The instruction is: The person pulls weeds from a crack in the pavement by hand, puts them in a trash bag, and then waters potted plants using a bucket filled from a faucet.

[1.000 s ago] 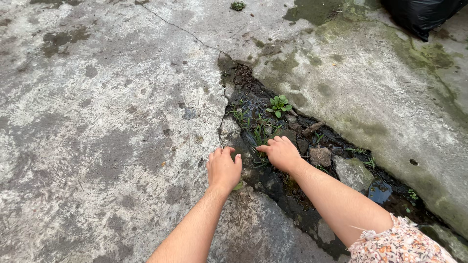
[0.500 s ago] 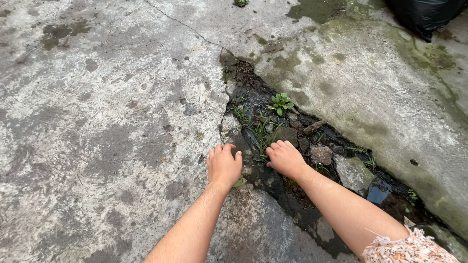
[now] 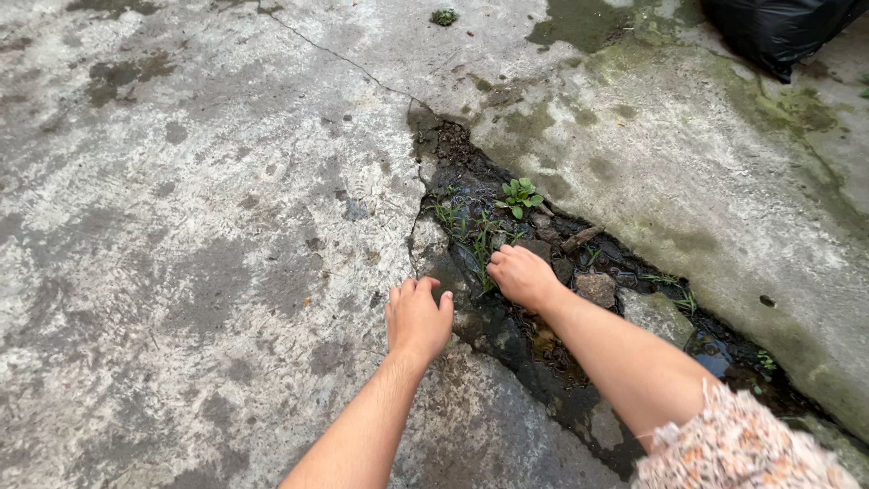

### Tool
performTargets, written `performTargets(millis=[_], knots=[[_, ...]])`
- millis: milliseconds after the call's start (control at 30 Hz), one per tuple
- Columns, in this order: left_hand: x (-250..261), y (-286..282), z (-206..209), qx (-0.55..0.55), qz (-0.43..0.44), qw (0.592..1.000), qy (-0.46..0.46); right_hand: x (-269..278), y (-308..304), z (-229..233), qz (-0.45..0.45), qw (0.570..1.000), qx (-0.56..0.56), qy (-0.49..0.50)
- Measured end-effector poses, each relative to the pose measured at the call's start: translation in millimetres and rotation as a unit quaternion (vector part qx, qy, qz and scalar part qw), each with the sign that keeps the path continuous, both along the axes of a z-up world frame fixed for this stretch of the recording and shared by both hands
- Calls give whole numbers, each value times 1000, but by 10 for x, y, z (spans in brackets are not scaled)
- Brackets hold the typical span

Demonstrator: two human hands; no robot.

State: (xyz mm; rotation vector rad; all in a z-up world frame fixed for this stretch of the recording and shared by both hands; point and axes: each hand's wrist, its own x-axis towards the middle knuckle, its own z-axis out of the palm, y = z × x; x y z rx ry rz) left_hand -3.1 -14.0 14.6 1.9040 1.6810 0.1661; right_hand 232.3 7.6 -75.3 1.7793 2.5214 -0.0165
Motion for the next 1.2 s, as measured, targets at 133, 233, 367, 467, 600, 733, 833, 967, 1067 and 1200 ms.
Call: performTargets(millis=[133,233,367,467,600,733,833,967,1067,1200], knots=[[-95,-82,1,16,9,1000,-21,10,143,29,60,998,2,-6],[-189,-87,10,0,18,1000,-12,83,212,-4,75,997,7,5],[-326,-57,35,-2,21,999,-24,100,92,-197,48,998,19,21],[-388,15,93,6,29,999,-20,50,-302,-246,-64,993,-59,74],[-325,81,128,14,31,999,-26,-215,-489,-197,-155,968,-65,186],[-167,45,185,-12,19,999,-32,-261,-430,-48,-288,927,-150,187],[-104,-29,211,-29,7,999,-13,-295,-431,-8,-326,904,-187,204],[-77,-25,138,-76,4,997,-6,-301,-426,-28,-375,867,-236,229],[-42,-36,67,-59,9,998,-22,-251,-388,-111,-393,850,-239,258],[145,-80,64,-139,63,983,-107,-49,-301,-334,-416,815,-245,320]])
